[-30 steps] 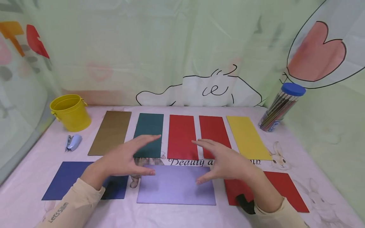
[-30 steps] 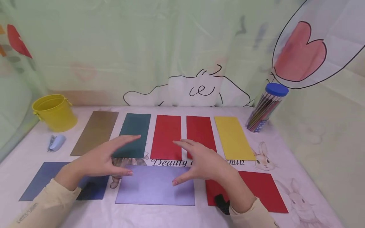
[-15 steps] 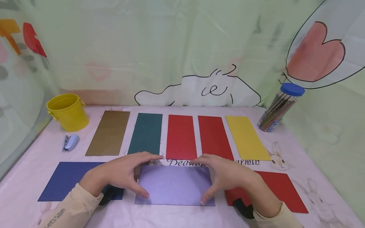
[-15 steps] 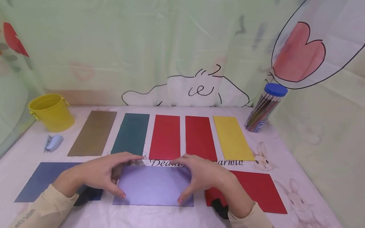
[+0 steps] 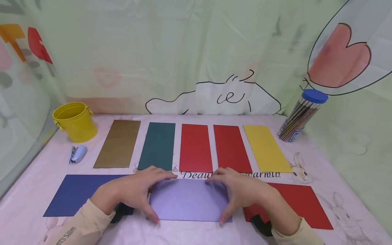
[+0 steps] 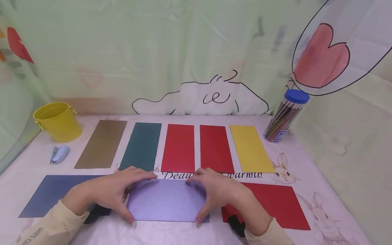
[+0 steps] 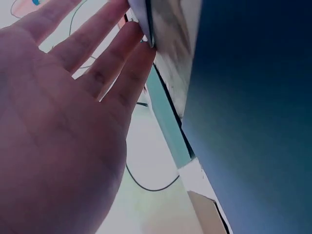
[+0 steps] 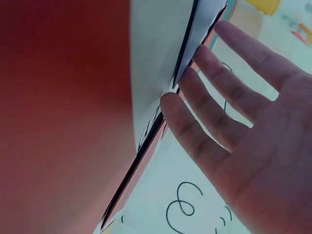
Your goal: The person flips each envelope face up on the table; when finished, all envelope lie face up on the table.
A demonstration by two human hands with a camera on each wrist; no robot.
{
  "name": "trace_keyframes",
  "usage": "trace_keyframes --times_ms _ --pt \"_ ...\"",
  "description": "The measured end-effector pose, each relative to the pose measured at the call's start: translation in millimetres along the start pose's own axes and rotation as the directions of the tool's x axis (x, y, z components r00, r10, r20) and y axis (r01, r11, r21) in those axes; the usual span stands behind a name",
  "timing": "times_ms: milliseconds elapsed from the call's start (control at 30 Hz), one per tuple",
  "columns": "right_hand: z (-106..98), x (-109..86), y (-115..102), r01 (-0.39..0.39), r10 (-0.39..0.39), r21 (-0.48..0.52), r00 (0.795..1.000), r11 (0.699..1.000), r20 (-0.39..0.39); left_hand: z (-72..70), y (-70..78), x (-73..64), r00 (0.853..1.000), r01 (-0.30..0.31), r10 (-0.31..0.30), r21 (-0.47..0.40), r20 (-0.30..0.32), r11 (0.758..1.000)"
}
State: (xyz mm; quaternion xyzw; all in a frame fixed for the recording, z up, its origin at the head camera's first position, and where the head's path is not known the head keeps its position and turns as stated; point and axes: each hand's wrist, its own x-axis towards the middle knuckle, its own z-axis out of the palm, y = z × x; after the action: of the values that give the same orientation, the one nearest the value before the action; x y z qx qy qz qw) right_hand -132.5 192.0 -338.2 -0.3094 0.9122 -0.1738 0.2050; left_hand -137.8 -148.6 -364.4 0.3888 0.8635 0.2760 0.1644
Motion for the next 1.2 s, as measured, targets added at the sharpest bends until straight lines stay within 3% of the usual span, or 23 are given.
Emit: trace_keyframes --times_ms 233,567,967,1067,1200 --pt "7.9 1.4 -3.7 0.016 -0.016 -0.097 1.0 0.995 0.001 5.7 1.7 2.3 1.0 0.004 -0.005 0.09 0.021 0.996" --pt "10.8 3.2 -10.7 -0.061 0.063 -0.113 0.998 0.992 0.018 7.1 2.2 1.7 0.998 0.032 -0.037 0.089 0.045 0.996" --pt "5.8 -4.0 -14.2 -0.073 0.078 -0.074 0.995 0.995 0.063 4.6 4.7 1.7 0.998 0.034 -0.039 0.074 0.057 0.997" --pt "0.9 -7.9 -14.2 -0.09 0.092 -0.029 0.992 0.996 0.088 2.6 2.9 0.2 0.999 0.015 -0.017 0.048 0.049 0.999" --pt "-8.5 -13.9 -12.3 -0.052 0.049 0.027 0.994 0.998 0.097 -0.9 0.9 -2.4 0.999 -0.021 0.021 0.012 0.028 1.0"
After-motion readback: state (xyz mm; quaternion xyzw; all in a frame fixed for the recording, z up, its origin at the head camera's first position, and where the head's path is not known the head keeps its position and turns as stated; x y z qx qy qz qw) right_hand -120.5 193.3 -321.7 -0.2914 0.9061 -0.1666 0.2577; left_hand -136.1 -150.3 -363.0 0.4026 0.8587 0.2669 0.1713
